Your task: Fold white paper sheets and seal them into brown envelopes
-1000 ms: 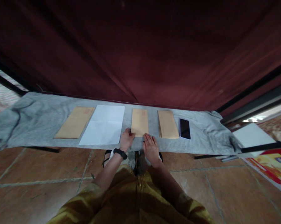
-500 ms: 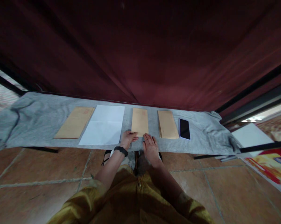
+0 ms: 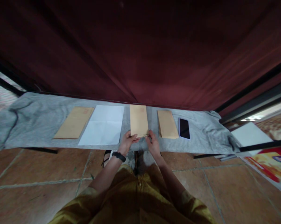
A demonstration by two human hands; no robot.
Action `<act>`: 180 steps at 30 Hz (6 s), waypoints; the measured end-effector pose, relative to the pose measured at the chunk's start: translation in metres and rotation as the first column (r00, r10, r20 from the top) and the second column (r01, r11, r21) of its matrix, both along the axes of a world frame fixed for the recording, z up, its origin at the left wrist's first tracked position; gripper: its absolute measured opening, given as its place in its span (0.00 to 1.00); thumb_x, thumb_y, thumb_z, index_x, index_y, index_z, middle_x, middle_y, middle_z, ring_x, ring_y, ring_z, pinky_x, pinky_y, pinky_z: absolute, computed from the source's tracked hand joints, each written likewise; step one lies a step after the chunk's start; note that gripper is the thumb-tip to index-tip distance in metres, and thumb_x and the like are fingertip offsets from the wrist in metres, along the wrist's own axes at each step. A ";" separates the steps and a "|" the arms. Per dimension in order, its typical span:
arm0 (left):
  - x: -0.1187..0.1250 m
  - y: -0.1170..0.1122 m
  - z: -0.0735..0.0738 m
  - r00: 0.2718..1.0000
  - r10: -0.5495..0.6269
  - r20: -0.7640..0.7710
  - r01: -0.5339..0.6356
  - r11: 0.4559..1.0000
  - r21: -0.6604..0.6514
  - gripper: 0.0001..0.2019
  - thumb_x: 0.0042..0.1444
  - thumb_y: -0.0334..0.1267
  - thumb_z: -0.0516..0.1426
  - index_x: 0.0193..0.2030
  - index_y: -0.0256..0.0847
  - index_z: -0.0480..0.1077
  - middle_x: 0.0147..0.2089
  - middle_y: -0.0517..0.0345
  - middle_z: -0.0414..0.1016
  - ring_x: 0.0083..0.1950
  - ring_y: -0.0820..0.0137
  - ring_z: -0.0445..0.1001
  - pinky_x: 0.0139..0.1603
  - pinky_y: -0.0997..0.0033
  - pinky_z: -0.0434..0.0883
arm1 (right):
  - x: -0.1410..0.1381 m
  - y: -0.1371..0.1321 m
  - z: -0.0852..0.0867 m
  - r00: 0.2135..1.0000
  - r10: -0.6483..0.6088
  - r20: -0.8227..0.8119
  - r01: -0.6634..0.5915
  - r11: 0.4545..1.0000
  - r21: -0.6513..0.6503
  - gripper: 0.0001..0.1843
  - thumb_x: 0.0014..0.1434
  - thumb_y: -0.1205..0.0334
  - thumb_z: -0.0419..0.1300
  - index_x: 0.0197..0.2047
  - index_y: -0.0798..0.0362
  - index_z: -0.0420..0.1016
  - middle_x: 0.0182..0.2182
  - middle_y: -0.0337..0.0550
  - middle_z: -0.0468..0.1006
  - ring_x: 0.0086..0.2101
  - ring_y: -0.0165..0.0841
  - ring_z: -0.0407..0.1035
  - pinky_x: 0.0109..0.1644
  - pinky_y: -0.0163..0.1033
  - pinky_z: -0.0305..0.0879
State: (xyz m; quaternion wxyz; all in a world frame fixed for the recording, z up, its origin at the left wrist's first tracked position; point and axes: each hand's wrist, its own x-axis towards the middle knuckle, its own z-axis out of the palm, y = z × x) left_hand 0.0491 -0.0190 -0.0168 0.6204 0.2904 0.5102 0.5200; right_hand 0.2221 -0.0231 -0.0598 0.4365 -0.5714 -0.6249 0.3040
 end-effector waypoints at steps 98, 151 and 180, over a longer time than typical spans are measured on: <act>-0.020 -0.027 -0.037 -0.060 0.183 -0.981 0.619 0.778 0.107 0.25 0.66 0.33 0.47 0.68 0.41 0.67 0.67 0.42 0.71 0.69 0.56 0.68 0.66 0.48 0.69 | -0.010 -0.016 -0.001 0.785 0.162 0.598 -0.344 0.917 0.202 0.25 0.68 0.66 0.55 0.66 0.56 0.70 0.64 0.52 0.72 0.64 0.40 0.65 0.71 0.50 0.60; -0.011 -0.038 -0.034 -0.112 0.117 -0.987 0.711 0.703 0.003 0.31 0.65 0.35 0.46 0.75 0.31 0.54 0.75 0.40 0.57 0.77 0.59 0.53 0.76 0.51 0.55 | -0.011 -0.027 0.016 0.770 0.204 0.604 -0.368 0.916 0.160 0.26 0.73 0.59 0.48 0.70 0.59 0.65 0.66 0.52 0.69 0.66 0.39 0.60 0.72 0.51 0.56; -0.030 -0.045 -0.031 0.098 0.060 -0.993 0.511 0.853 0.102 0.25 0.68 0.41 0.47 0.69 0.35 0.64 0.71 0.41 0.66 0.71 0.54 0.64 0.70 0.47 0.64 | 0.007 -0.039 0.004 0.739 0.131 0.661 -0.249 0.965 0.087 0.28 0.73 0.59 0.48 0.72 0.59 0.61 0.68 0.54 0.66 0.67 0.42 0.58 0.72 0.53 0.52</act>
